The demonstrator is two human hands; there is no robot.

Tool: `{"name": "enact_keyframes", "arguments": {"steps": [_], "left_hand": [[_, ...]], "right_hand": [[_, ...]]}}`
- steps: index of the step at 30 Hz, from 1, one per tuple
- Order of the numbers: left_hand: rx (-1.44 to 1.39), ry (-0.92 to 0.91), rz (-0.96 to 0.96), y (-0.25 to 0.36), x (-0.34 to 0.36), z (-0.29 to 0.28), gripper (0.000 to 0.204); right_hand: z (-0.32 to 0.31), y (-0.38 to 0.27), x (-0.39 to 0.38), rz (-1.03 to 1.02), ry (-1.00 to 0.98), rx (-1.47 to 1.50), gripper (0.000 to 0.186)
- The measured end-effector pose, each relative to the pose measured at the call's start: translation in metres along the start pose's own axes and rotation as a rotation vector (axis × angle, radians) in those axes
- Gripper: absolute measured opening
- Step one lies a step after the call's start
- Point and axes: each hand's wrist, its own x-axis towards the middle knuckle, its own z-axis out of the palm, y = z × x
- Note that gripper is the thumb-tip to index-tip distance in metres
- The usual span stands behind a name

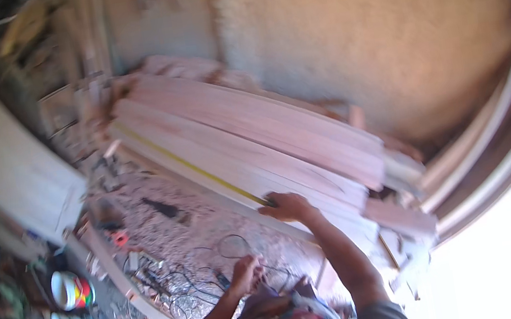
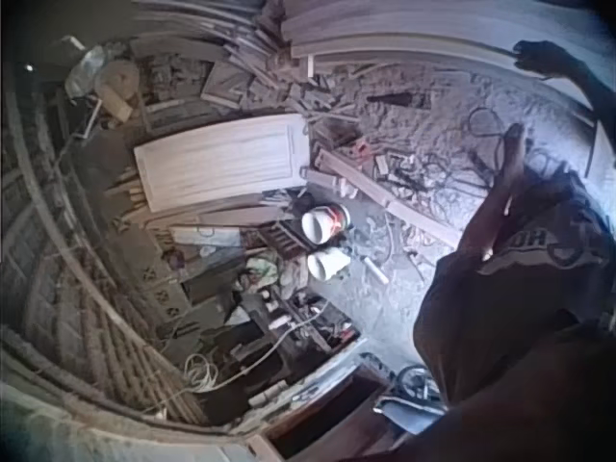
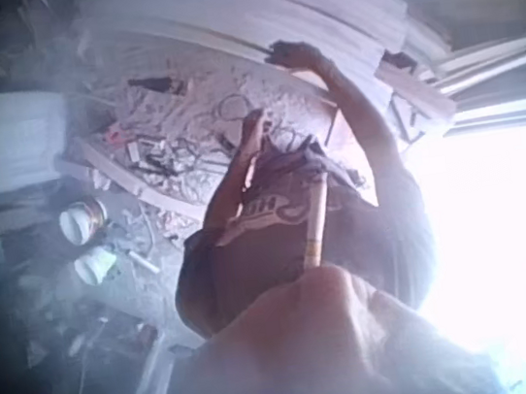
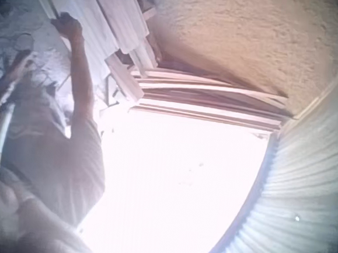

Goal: The person uses a measuring tape to mark lengths on a stack of wooden boards, then uses a pencil to draw cut lines, and finally cuts through the boards using a circular saw.

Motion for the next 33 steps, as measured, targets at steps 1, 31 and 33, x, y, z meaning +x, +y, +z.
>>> {"name": "enact_keyframes", "arguments": {"steps": [1,31,33], "left_hand": [[0.048,-0.083,-0.010,0.006,0.002,0.021,0.034],[-0.431,-0.461,-0.435,-0.137,0.007,0.397,0.051],[-0.414,-0.444,-0.429,-0.138,0.008,0.396,0.050]], "right_hand": [[0.001,0.012,-0.021,0.072,0.035,0.009,0.063],[0.013,0.287,-0.308,0.447,0.871,0.854,0.058],[0.023,0.264,-0.308,0.291,1.145,0.952,0.063]]}}
